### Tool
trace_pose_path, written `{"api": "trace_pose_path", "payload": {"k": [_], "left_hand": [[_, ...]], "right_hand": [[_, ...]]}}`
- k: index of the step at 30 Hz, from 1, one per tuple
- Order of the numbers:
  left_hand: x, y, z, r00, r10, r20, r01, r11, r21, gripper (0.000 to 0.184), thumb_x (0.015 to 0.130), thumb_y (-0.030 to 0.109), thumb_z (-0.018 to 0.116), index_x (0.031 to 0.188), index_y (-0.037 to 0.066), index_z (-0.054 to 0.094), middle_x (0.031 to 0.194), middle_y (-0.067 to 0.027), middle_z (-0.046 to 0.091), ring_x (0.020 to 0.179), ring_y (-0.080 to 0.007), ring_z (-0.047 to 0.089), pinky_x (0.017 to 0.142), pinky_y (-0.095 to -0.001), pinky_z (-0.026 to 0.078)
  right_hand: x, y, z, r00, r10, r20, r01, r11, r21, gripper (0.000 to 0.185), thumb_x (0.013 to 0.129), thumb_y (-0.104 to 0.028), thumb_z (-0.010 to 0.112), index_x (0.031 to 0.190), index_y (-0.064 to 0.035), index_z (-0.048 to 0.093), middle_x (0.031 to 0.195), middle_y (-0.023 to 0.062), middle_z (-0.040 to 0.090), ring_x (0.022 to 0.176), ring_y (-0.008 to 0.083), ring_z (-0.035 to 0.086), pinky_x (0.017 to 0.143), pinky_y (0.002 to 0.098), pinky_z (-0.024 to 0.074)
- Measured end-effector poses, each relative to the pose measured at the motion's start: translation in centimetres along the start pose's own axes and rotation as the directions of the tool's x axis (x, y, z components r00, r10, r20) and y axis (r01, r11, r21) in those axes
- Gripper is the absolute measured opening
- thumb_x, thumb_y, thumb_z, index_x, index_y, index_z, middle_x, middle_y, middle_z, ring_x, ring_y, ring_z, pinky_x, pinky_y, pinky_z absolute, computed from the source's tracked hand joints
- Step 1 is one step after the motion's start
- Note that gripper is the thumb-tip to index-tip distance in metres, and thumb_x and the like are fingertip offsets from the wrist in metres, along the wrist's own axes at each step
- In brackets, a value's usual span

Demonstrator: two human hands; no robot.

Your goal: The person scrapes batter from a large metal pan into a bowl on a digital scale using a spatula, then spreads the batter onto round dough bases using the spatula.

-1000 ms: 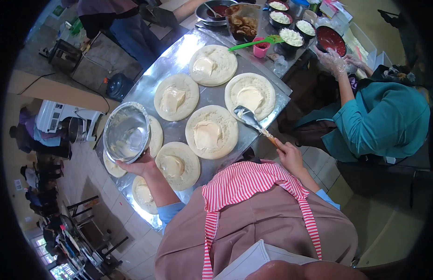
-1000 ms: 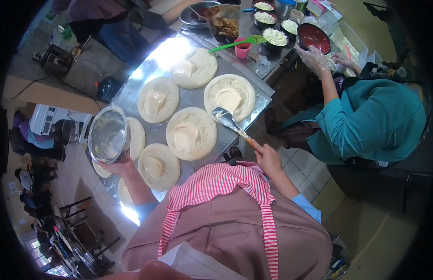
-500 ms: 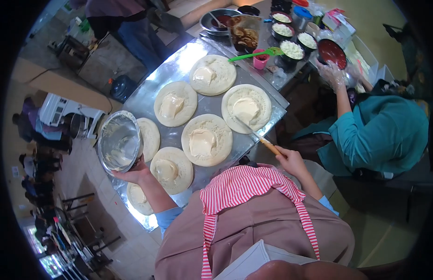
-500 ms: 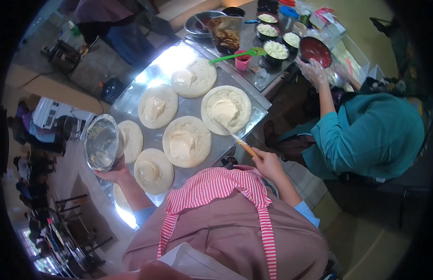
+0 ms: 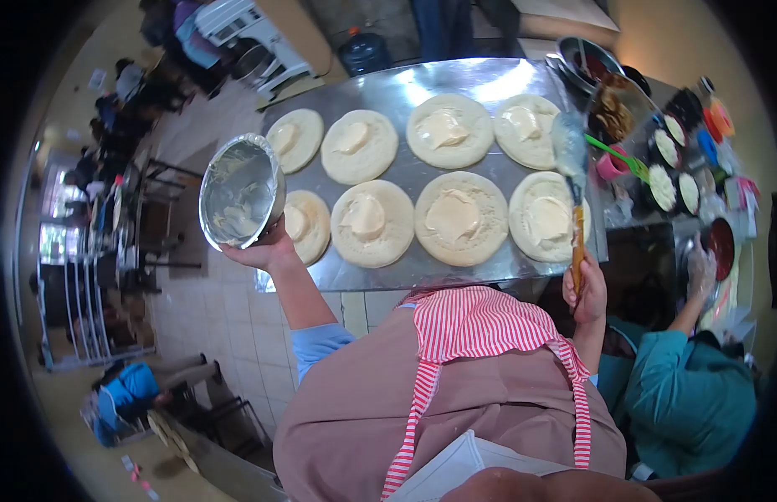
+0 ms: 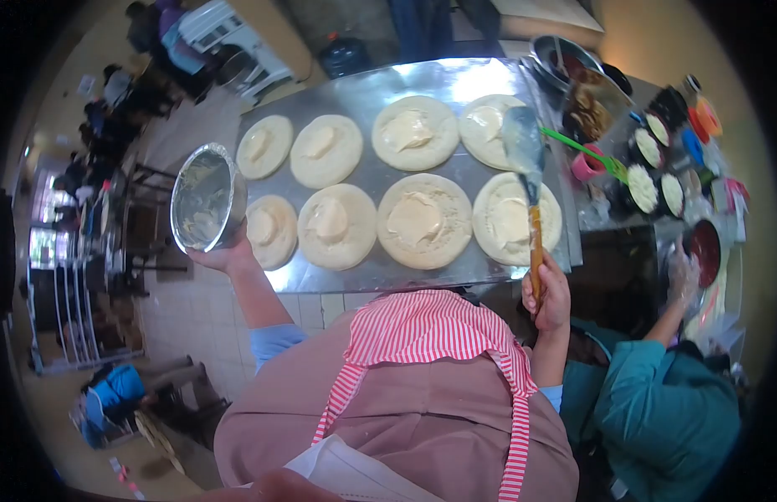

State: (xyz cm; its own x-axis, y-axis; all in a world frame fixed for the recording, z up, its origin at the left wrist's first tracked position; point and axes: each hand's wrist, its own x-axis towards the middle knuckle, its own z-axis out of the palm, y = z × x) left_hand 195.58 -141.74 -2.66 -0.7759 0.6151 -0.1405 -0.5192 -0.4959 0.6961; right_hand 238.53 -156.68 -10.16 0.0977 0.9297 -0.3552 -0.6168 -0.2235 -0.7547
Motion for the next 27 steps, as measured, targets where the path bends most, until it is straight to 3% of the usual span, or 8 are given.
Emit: {"api": "trace_pose_path", "payload": {"k": [3,5,11,14,18,21,25,27], "left_hand": [[-0.2,2.5,-2.4,0.992,0.094,-0.081,-0.096,0.995,-0.022,0.066,0.072,0.056,0.035,0.125,0.017,0.037,0.128,-0.0107,0.034,0.119,-0.0324,0.032,0.091,-0.0557,0.031],[-0.6,4.0,-4.0,0.979,0.156,-0.134,-0.161,0.986,-0.034,0.068,0.072,0.059,0.035,0.126,0.017,0.035,0.128,-0.0103,0.034,0.119,-0.0324,0.033,0.091,-0.0549,0.031],[-2.5,8.1,-8.7,0.922,0.245,-0.299,-0.255,0.967,0.007,0.067,0.072,0.058,0.034,0.125,0.017,0.037,0.127,-0.0101,0.037,0.115,-0.0334,0.038,0.089,-0.0565,0.033],[-2.6,9.8,-11.4,0.891,0.277,-0.359,-0.297,0.955,-0.001,0.067,0.072,0.058,0.032,0.125,0.017,0.037,0.125,-0.0101,0.039,0.113,-0.0333,0.041,0.087,-0.0553,0.035],[-2.4,11.4,-12.9,0.843,0.314,-0.437,-0.347,0.938,0.007,0.066,0.072,0.058,0.032,0.125,0.018,0.037,0.125,-0.0102,0.038,0.112,-0.0328,0.041,0.085,-0.0538,0.036],[-1.6,12.2,-13.3,0.822,0.320,-0.472,-0.349,0.937,0.026,0.066,0.072,0.058,0.032,0.125,0.018,0.037,0.125,-0.0106,0.037,0.112,-0.0324,0.041,0.085,-0.0536,0.036],[0.4,13.1,-14.4,0.878,0.277,-0.391,-0.295,0.955,0.013,0.063,0.074,0.054,0.033,0.125,0.016,0.036,0.124,-0.0104,0.039,0.112,-0.0307,0.041,0.087,-0.0511,0.036],[2.9,13.3,-16.7,0.950,0.255,-0.182,-0.273,0.959,-0.081,0.059,0.077,0.048,0.036,0.124,0.012,0.036,0.122,-0.0101,0.041,0.111,-0.0285,0.042,0.090,-0.0449,0.036]], "right_hand": [[2.8,-0.5,0.9,0.991,-0.051,0.122,0.046,0.998,0.046,0.042,0.087,-0.026,0.045,0.123,-0.0055,0.038,0.054,0.0032,0.043,0.035,0.0061,0.033,0.031,0.0166,0.0252],[4.2,-1.3,1.8,0.987,-0.076,0.139,0.090,0.991,-0.103,0.043,0.086,-0.028,0.049,0.122,-0.0062,0.039,0.054,0.0021,0.043,0.035,0.0051,0.033,0.031,0.0165,0.0247],[7.9,-2.2,4.4,0.940,-0.075,0.333,0.135,0.978,-0.160,0.041,0.087,-0.028,0.047,0.121,-0.0059,0.040,0.055,0.0019,0.044,0.037,0.0052,0.034,0.034,0.0167,0.0264],[9.3,-1.9,5.9,0.938,-0.096,0.333,0.167,0.967,-0.192,0.039,0.088,-0.026,0.045,0.121,-0.0052,0.040,0.057,0.0026,0.044,0.041,0.0059,0.038,0.038,0.0169,0.0298],[10.5,-0.8,8.5,0.961,-0.163,0.223,0.226,0.928,-0.295,0.034,0.088,-0.023,0.045,0.116,-0.0040,0.046,0.072,0.0009,0.049,0.059,0.0057,0.043,0.047,0.0167,0.0328],[10.2,-0.5,10.0,0.974,-0.119,0.193,0.187,0.903,-0.387,0.032,0.088,-0.022,0.046,0.114,-0.0032,0.048,0.071,0.0002,0.049,0.056,0.0047,0.043,0.046,0.0165,0.0326],[9.6,0.9,11.9,0.976,-0.043,0.213,0.134,0.891,-0.434,0.032,0.087,-0.022,0.047,0.114,-0.0032,0.049,0.070,-0.0005,0.048,0.052,0.0039,0.042,0.043,0.0164,0.0322],[8.9,2.4,13.8,0.991,-0.056,0.125,0.103,0.905,-0.412,0.034,0.086,-0.024,0.048,0.113,-0.0039,0.050,0.069,-0.0010,0.048,0.048,0.0034,0.041,0.040,0.0163,0.0312]]}}
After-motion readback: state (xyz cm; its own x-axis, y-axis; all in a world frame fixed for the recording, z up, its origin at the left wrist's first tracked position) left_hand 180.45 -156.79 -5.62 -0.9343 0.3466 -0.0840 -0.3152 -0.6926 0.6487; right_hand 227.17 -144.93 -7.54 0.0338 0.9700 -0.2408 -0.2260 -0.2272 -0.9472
